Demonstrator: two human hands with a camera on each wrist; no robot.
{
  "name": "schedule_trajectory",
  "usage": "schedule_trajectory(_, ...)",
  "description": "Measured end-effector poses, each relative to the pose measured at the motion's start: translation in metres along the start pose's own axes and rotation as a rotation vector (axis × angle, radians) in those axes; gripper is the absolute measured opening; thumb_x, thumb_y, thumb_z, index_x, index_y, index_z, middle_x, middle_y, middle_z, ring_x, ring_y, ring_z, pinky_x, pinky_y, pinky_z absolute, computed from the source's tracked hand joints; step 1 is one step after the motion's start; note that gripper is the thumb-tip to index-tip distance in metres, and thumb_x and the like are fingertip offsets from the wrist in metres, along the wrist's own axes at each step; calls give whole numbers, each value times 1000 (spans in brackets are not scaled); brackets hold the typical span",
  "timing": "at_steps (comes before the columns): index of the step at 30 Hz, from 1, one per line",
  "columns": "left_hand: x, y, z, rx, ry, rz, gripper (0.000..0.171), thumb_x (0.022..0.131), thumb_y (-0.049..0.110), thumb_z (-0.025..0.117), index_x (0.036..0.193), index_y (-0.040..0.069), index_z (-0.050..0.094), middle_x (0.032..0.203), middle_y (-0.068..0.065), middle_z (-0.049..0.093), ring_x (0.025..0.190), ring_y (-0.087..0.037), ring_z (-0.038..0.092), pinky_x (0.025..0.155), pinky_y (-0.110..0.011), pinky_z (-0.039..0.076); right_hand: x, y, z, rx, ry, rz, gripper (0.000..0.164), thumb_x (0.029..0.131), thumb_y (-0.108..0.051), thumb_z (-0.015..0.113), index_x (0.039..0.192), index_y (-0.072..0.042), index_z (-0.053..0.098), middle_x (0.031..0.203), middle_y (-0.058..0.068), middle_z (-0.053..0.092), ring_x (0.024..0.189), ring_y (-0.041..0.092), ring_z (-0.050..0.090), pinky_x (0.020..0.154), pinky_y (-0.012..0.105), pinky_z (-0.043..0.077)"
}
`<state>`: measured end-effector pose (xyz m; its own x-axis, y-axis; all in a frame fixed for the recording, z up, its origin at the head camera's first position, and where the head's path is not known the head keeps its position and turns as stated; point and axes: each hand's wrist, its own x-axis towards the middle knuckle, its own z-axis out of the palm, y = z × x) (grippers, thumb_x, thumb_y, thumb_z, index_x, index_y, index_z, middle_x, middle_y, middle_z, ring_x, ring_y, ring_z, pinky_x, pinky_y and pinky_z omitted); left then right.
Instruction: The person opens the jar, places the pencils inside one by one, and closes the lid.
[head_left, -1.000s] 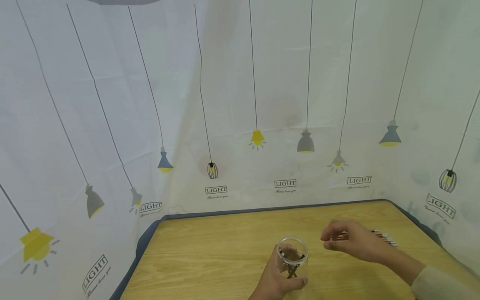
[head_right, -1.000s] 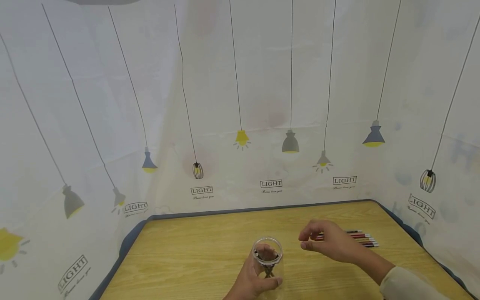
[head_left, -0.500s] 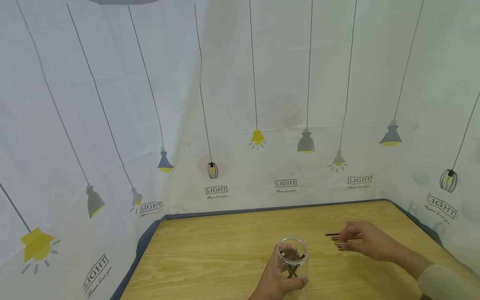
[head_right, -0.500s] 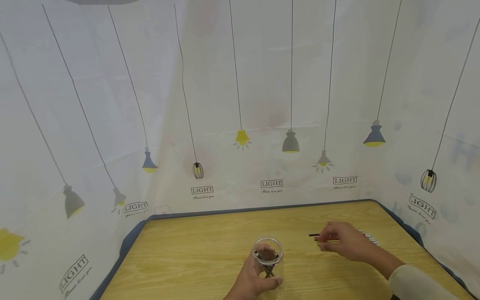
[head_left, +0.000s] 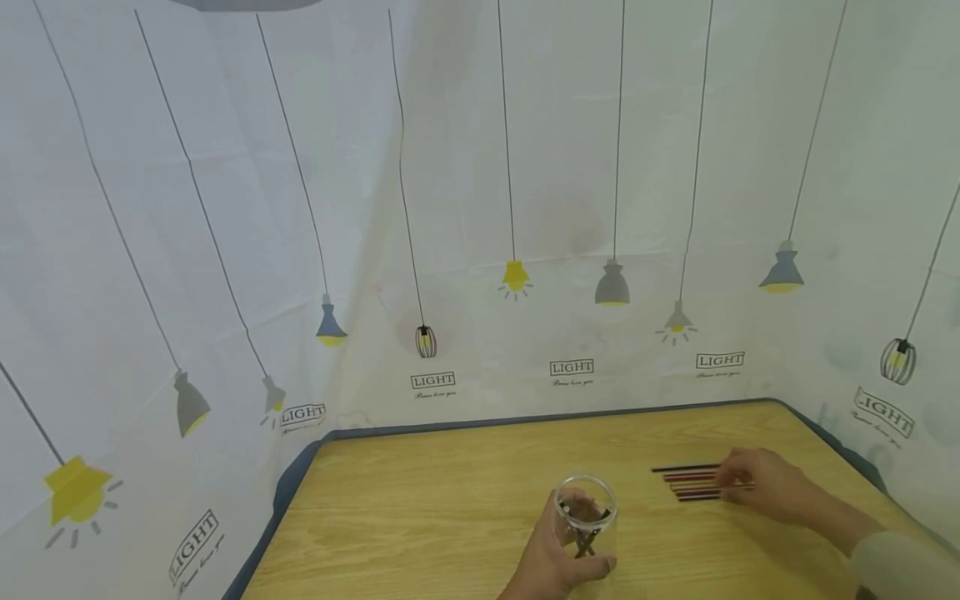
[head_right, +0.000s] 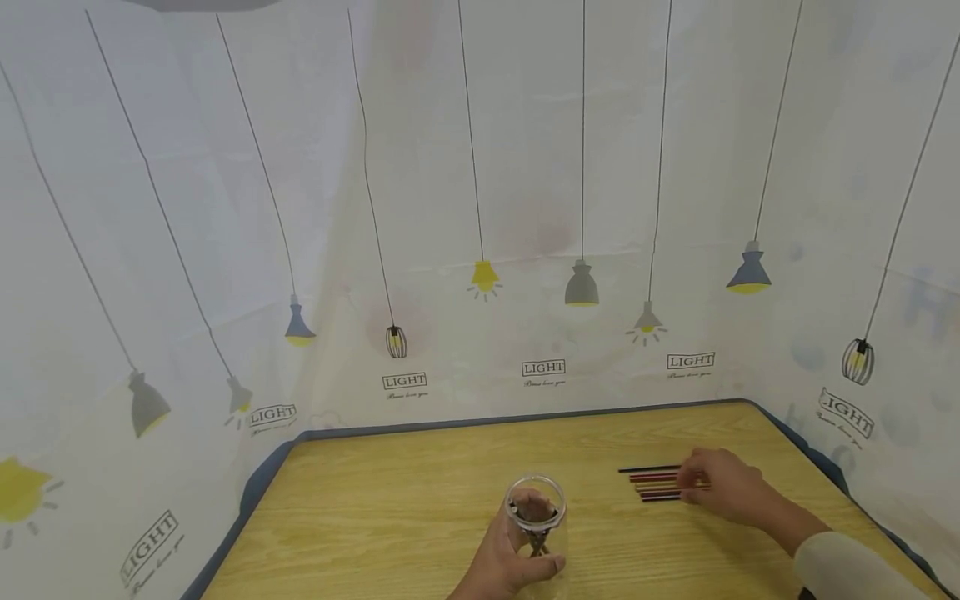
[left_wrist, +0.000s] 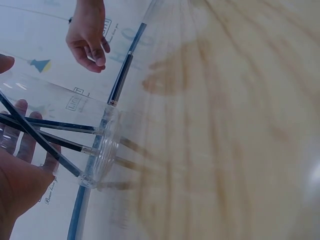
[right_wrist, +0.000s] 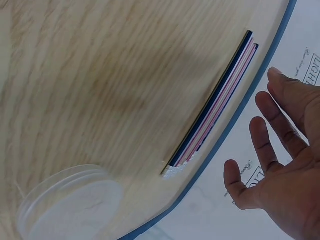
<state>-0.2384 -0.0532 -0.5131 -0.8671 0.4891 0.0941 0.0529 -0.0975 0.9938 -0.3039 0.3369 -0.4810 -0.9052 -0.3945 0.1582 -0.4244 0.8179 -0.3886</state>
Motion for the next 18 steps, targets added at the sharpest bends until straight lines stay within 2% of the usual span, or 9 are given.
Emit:
schedule_trajectory(3,0,0,0,-4,2,-4,62,93,7,81,145,14,48,139,-2,63,132,-32,62,102,-38,50,-2,9,3,-8,-7,10,9,94,-13,86,101,-12,80,98,-7,70,88,10,70,78,31,61)
schedule_trajectory(9,1,-1,-1,8,-4,17,64,93,9,82,146,13,47,140,-1,63,135,-35,60,104,-39,51,-5,19,7,-14,-3,49,13,91,-13,88,100,-11,79,98,-4,73,87,13,72,77,32,61)
schedule_trajectory(14,1,-1,-1,7,-6,21,64,93,10,83,146,14,47,140,-2,62,135,-36,60,106,-42,51,-6,22,9,-40,6,58,13,90,-11,89,98,-12,79,97,-5,72,85,11,69,75,30,59)
schedule_trajectory(18,1,-2,0,3,-1,7,61,93,8,82,143,18,49,140,-2,63,133,-31,61,105,-40,51,-7,24,10,-52,-1,74,13,91,-10,88,99,-11,79,97,-5,71,86,13,68,76,34,59)
